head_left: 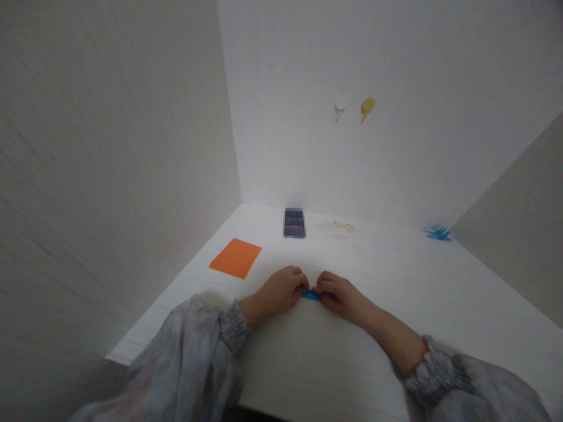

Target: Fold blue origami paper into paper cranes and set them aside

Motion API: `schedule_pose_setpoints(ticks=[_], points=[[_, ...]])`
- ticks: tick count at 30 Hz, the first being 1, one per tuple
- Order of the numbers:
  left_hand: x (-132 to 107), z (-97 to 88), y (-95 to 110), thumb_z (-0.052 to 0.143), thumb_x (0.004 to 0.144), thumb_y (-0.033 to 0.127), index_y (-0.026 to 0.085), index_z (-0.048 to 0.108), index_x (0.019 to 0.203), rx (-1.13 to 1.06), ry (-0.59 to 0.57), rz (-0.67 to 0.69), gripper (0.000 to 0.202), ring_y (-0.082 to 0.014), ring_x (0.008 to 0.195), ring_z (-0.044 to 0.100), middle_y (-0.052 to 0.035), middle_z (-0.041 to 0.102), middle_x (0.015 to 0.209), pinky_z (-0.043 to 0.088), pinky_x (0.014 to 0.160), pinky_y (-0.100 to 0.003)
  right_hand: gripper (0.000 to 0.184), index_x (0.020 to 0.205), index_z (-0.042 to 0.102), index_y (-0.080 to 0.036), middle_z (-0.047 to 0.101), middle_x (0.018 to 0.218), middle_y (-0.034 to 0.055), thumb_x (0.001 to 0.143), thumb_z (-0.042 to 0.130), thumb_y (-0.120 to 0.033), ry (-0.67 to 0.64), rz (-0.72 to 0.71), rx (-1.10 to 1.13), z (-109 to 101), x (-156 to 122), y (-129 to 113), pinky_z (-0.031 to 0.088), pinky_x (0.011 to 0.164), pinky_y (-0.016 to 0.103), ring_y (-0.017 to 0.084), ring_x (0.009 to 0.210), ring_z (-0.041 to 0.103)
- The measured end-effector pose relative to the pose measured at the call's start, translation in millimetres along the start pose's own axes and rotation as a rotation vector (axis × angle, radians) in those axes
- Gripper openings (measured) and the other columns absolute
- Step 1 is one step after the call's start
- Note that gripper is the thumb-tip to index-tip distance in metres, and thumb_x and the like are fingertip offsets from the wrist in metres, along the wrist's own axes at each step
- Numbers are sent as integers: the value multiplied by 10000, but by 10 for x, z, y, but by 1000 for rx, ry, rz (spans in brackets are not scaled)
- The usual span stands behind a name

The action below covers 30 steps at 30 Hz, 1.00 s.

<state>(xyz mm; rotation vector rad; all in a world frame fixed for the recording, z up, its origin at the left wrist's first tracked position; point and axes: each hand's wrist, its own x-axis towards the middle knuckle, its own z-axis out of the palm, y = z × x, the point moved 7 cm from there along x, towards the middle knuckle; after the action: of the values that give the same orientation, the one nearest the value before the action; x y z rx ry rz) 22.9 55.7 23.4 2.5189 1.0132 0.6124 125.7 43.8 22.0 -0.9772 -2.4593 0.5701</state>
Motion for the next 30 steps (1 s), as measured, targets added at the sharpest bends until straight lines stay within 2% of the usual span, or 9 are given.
schedule_pose_setpoints(ticks=[5, 8, 11, 16, 20, 24, 27, 30], points=[[-3, 6, -6, 457, 784, 119, 159, 591, 817, 9, 15, 16, 144, -145, 824, 497, -28, 547, 829, 406, 757, -250, 167, 824, 581, -169, 509, 818, 42, 730, 476, -80, 21, -3, -21, 3, 5, 19, 413, 648, 249, 144, 735, 498], [4, 9, -11, 443, 798, 128, 149, 593, 834, 11, 23, 7, 156, -147, 825, 497, -35, 549, 830, 407, 765, -255, 102, 778, 572, -170, 503, 779, 32, 767, 478, -133, 64, 40, -10, 9, 26, 46, 408, 625, 243, 137, 703, 497], [9, 19, -13, 439, 806, 139, 143, 591, 845, 26, 19, 2, 158, -149, 825, 496, -40, 548, 836, 407, 771, -261, 121, 760, 571, -169, 504, 772, 31, 785, 456, -142, 96, 80, -2, 25, 42, 65, 404, 621, 238, 133, 697, 499], [6, 0, -7, 443, 801, 136, 147, 569, 874, 69, 35, -6, 146, -151, 813, 494, -40, 541, 839, 409, 745, -261, 151, 859, 573, -174, 520, 747, 23, 753, 472, -139, 102, 136, -4, 54, 45, 96, 394, 593, 230, 130, 666, 494], [-23, -64, 47, 440, 795, 147, 155, 555, 871, 112, 74, -2, 139, -152, 799, 496, -34, 538, 827, 404, 730, -263, 139, 806, 562, -170, 530, 667, 1, 706, 482, -120, 102, 241, -11, 69, 43, 142, 366, 542, 220, 116, 589, 475], [-51, -52, 105, 492, 764, 200, 171, 566, 894, 149, 16, 42, 152, -156, 790, 509, -28, 543, 845, 410, 713, -259, 108, 790, 543, -164, 521, 596, -17, 696, 492, -147, 132, 335, 21, 61, 48, 150, 335, 491, 209, 108, 530, 454], [-57, -18, 114, 456, 782, 168, 184, 590, 894, 147, -31, 83, 175, -157, 828, 514, -29, 555, 865, 413, 733, -254, 157, 823, 554, -166, 524, 575, -26, 689, 481, -129, 121, 318, 63, 72, 57, 133, 323, 477, 201, 103, 511, 452], [-56, 4, 119, 447, 764, 118, 186, 610, 903, 122, -54, 122, 224, -160, 856, 516, -30, 575, 882, 410, 769, -259, 172, 770, 591, -165, 557, 599, -14, 679, 462, -96, 92, 295, 88, 76, 44, 160, 334, 491, 202, 103, 527, 469]])
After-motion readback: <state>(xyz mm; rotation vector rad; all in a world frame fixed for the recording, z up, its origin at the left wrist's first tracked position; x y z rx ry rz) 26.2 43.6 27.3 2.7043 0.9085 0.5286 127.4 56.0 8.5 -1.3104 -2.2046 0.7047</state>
